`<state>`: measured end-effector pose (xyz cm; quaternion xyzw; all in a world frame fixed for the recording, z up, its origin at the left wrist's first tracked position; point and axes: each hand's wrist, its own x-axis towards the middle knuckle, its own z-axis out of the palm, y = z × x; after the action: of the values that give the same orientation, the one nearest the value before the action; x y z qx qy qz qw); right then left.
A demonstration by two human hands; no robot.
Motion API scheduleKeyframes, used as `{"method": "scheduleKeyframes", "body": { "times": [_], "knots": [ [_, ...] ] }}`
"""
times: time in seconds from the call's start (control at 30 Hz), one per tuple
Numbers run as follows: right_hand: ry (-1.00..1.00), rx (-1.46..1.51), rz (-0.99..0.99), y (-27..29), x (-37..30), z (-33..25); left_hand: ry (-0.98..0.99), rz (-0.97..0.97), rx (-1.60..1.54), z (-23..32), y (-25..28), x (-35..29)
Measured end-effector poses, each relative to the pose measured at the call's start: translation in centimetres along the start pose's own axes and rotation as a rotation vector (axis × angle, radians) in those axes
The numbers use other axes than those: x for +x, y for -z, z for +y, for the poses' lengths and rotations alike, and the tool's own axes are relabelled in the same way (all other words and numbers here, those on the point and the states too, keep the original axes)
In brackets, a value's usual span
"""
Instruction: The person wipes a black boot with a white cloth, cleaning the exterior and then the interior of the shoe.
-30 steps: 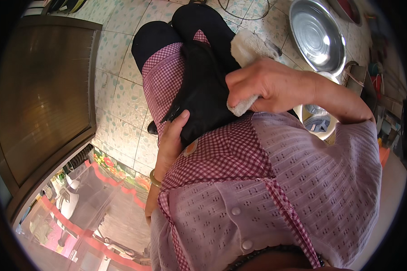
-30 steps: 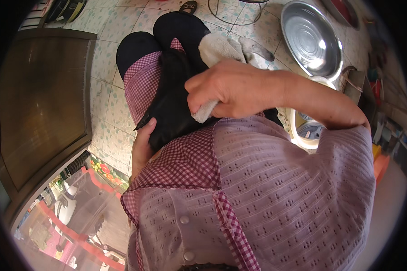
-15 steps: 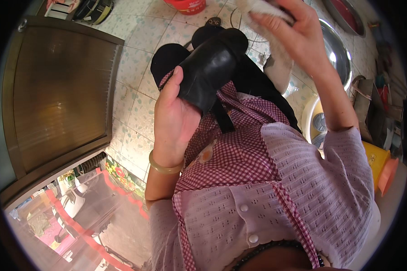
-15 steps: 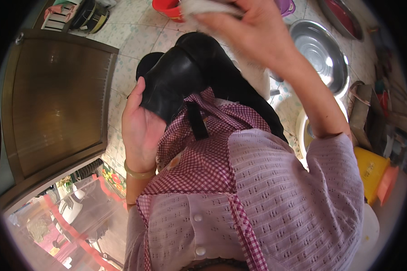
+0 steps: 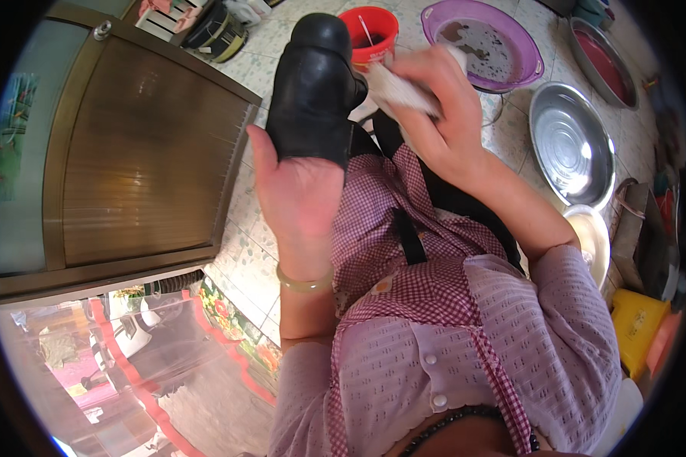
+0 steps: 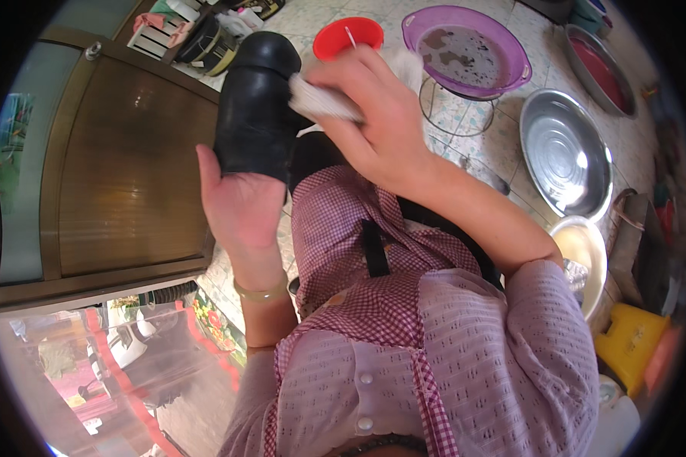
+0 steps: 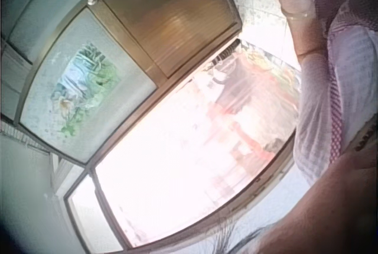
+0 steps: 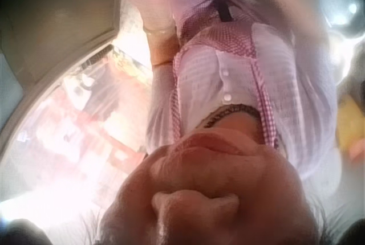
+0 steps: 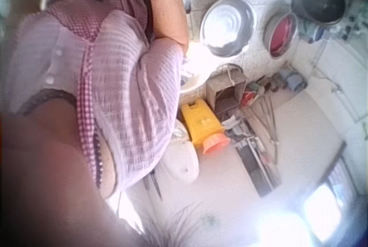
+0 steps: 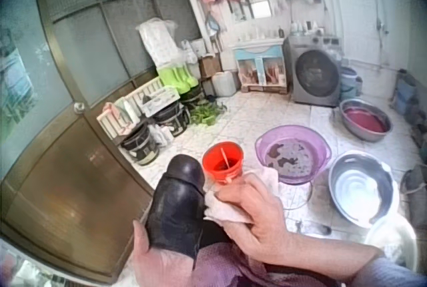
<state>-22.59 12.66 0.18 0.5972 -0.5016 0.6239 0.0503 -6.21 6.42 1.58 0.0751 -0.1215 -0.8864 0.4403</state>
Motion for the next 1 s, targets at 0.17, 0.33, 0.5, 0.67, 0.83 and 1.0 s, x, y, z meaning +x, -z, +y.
{"method": "scheduleKeyframes", "body": {
  "times": [0.17,0.33,0.5,0.67,0.83,1.0],
  "knots": [
    [0.150,0.117,-0.197,-6.9,-1.0,-2.7,-0.038,0.000,0.330,1.5,1.5,-0.4],
    [-0.022,0.281,-0.429,-5.4,-3.1,-0.2,-0.333,0.113,0.610,0.7,2.6,-0.3],
    [0.100,0.147,-0.229,-7.0,1.8,-2.7,-0.353,0.109,0.605,0.5,3.9,-1.1],
    [0.141,0.123,-0.596,-8.4,-6.0,0.3,-0.354,0.010,0.544,3.5,4.7,-1.5],
    [0.033,0.276,-0.339,-6.1,-3.4,0.6,-0.498,0.005,0.502,4.8,2.7,-1.9],
    [0.152,0.157,-0.140,-10.8,1.8,-2.7,-0.498,0.094,0.446,4.7,3.6,-2.0]
  ]
}}
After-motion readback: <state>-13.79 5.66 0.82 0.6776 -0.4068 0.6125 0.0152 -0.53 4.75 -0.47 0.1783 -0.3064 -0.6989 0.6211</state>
